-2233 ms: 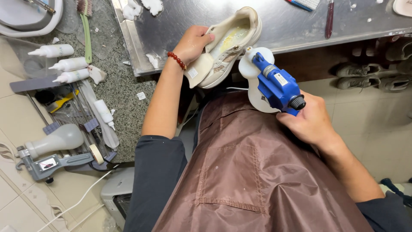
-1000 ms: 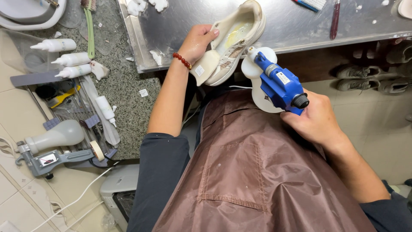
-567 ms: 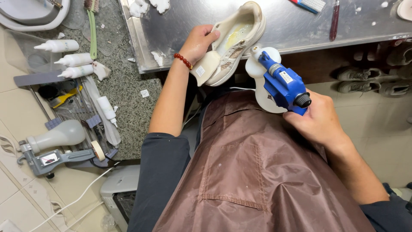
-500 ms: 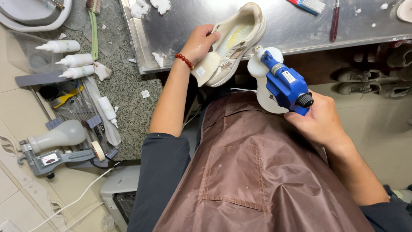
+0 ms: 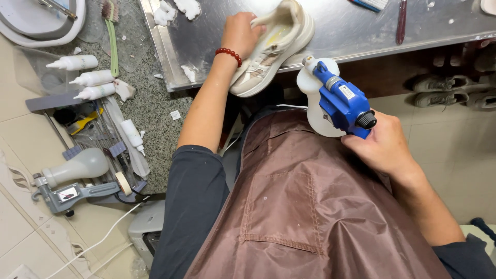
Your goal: Apply a spray treatment to a sneaker using a pneumatic or powered spray gun.
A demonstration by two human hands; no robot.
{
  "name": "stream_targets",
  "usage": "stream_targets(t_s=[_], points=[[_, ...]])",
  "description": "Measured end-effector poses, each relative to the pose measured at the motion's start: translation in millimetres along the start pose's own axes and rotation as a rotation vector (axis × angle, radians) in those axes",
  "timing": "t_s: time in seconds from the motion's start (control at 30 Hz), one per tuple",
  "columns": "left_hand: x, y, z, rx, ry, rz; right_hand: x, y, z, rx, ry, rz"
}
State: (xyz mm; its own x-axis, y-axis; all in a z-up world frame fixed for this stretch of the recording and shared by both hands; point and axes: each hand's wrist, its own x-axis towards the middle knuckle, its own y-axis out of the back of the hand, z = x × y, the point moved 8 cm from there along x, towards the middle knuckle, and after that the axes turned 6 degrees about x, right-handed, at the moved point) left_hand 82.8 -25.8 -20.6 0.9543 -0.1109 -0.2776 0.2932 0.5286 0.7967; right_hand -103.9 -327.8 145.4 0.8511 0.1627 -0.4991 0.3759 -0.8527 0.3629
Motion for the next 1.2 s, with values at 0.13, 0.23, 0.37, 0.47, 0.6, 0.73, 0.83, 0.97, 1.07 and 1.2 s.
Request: stream_targets(t_s=[0.13,0.23,0.37,0.47,0.6,0.73,0.83,0.97,1.07,1.2], points=[[1,7,-9,-0.072,0.051,-0.062,-1,2,3,0.016,-0.004,0.009],[7,2,-20,-0.151,-0.020,-0.063,0,5,3,0.026,-0.009,0.012],[8,-15,-38,-0.320,-0.079,-0.137,1,6,5,0.037,-0.014,0.015],[3,-12,-34,-0.462,-0.080,-0.183,3,6,4,0.032,0.014,0.014],[-14,-14,-34,-0.577,0.137,-0.312,4,3,5,0.035,0.049,0.007],[-30,-11,-20,-0.542,0.075,-0.207,6,1,1,0.056,0.063,0.001],[-49,11,-2,-0.600,0.033,0.106,3,1,-6,0.074,0.083,0.005],[-87,45,43,-0.291,-0.163,0.416,3,1,-14,0.052,0.106,0.010],[-114,54,68,-0.132,-0.284,0.573,2,-2,-13,0.053,0.097,0.001],[-132,59,91,-0.019,-0.355,0.641,0,-3,-6,0.065,0.081,-0.017]])
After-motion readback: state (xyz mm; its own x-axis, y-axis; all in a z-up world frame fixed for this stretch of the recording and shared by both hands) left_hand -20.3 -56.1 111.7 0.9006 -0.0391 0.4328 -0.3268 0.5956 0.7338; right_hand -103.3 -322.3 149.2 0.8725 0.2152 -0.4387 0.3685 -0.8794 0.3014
